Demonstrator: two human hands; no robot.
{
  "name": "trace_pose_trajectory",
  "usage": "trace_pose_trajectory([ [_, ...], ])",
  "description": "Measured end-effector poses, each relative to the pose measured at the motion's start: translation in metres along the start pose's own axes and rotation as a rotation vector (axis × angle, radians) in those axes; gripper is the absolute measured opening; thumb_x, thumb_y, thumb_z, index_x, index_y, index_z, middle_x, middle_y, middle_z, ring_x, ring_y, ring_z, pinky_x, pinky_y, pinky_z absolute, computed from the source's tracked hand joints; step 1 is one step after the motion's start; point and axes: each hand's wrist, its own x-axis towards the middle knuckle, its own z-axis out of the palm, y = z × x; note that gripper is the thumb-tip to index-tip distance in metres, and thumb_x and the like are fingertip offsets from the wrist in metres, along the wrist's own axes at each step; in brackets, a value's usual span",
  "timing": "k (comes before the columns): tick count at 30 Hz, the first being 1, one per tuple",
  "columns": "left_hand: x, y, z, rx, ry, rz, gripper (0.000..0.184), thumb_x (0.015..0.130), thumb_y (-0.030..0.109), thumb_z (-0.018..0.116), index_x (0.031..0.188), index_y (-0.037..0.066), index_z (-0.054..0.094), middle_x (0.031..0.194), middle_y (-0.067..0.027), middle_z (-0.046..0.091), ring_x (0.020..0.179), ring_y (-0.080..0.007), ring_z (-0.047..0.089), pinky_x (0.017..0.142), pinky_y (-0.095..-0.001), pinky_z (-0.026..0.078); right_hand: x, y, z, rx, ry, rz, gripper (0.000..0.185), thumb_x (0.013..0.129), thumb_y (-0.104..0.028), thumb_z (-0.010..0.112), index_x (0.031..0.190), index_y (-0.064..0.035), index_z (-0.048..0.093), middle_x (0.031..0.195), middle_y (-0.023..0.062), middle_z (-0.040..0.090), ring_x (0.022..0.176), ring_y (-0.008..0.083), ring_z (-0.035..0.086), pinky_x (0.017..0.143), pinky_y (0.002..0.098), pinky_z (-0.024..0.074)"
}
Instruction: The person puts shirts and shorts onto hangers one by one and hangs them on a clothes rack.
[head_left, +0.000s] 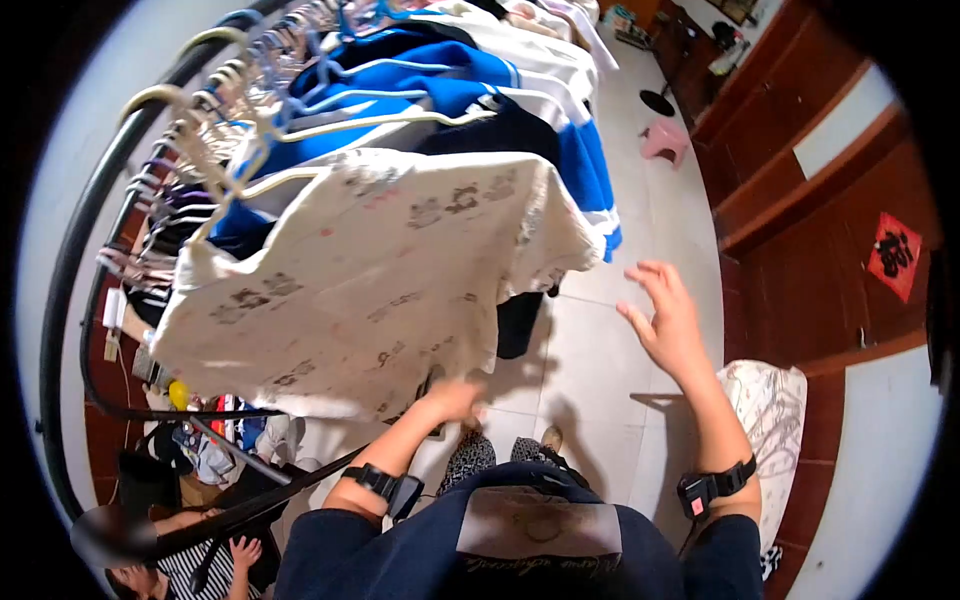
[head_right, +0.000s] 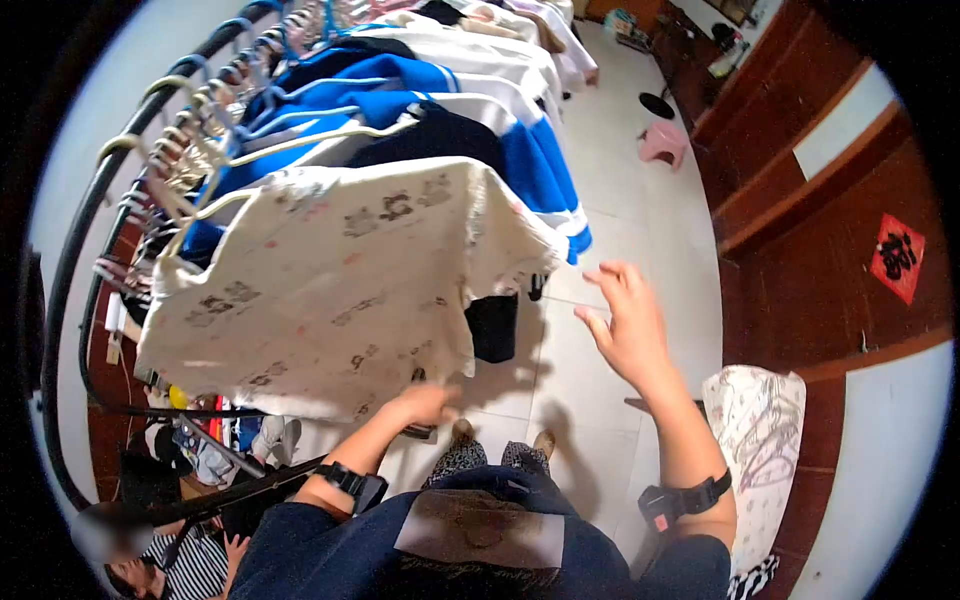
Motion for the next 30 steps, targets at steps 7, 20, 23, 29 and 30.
trace_pose_trajectory([
  [7, -0.025, 0.094, -0.120, 0.334, 1.456, 0.039, 0.069, 0.077, 0.028, 0.074, 0.137, 0.010, 0.046, 0.141, -0.0158, 0.040, 0.129, -0.0375, 0.038, 0.107, -0.0478, 0.033, -0.139, 0.025, 0.011, 0.321, -0.138, 0.432, 0.038, 0.078, -0.014, 0.076, 0.112, -0.0063, 0.062, 0.116, 0.0149, 0.057, 0.089, 0.0281, 0.064, 0.078, 0.0356, 0.0540],
  [20, 0.058, 0.239, 0.117, -0.241, -0.249, 0.291, 0.061, 0.088, 0.038, 0.068, 0.134, 0.001, 0.051, 0.119, -0.0218, 0.064, 0.106, -0.0315, 0.064, 0.088, -0.0374, 0.051, -0.353, 0.071, -0.080, 0.393, -0.135, 0.692, 0.038, 0.084, -0.025, 0.070, 0.117, -0.0082, 0.060, 0.117, 0.0114, 0.054, 0.088, 0.0258, 0.064, 0.078, 0.0375, 0.0523],
  [23, 0.071, 0.295, 0.137, -0.199, -0.341, 0.332, 0.062, 0.087, 0.038, 0.069, 0.134, 0.001, 0.052, 0.119, -0.0222, 0.064, 0.106, -0.0318, 0.065, 0.088, -0.0386, 0.051, -0.424, 0.087, -0.102, 0.330, -0.184, 0.798, 0.039, 0.084, -0.027, 0.070, 0.117, -0.0082, 0.060, 0.117, 0.0114, 0.055, 0.090, 0.0277, 0.064, 0.080, 0.0395, 0.0515],
  [29, 0.094, 0.405, 0.181, -0.020, -0.400, 0.423, 0.064, 0.087, 0.040, 0.069, 0.134, 0.000, 0.051, 0.119, -0.0223, 0.064, 0.111, -0.0324, 0.062, 0.091, -0.0388, 0.050, -0.543, 0.106, -0.149, 0.377, -0.189, 1.043, 0.043, 0.083, -0.031, 0.070, 0.120, -0.0102, 0.059, 0.118, 0.0131, 0.056, 0.103, 0.0344, 0.060, 0.088, 0.0440, 0.0487],
  [30, 0.098, 0.424, 0.189, 0.004, -0.415, 0.438, 0.064, 0.087, 0.040, 0.069, 0.134, 0.000, 0.051, 0.119, -0.0223, 0.064, 0.111, -0.0324, 0.062, 0.091, -0.0388, 0.050, -0.563, 0.107, -0.159, 0.368, -0.124, 1.073, 0.043, 0.083, -0.030, 0.070, 0.120, -0.0101, 0.059, 0.119, 0.0134, 0.056, 0.103, 0.0342, 0.060, 0.088, 0.0438, 0.0489],
])
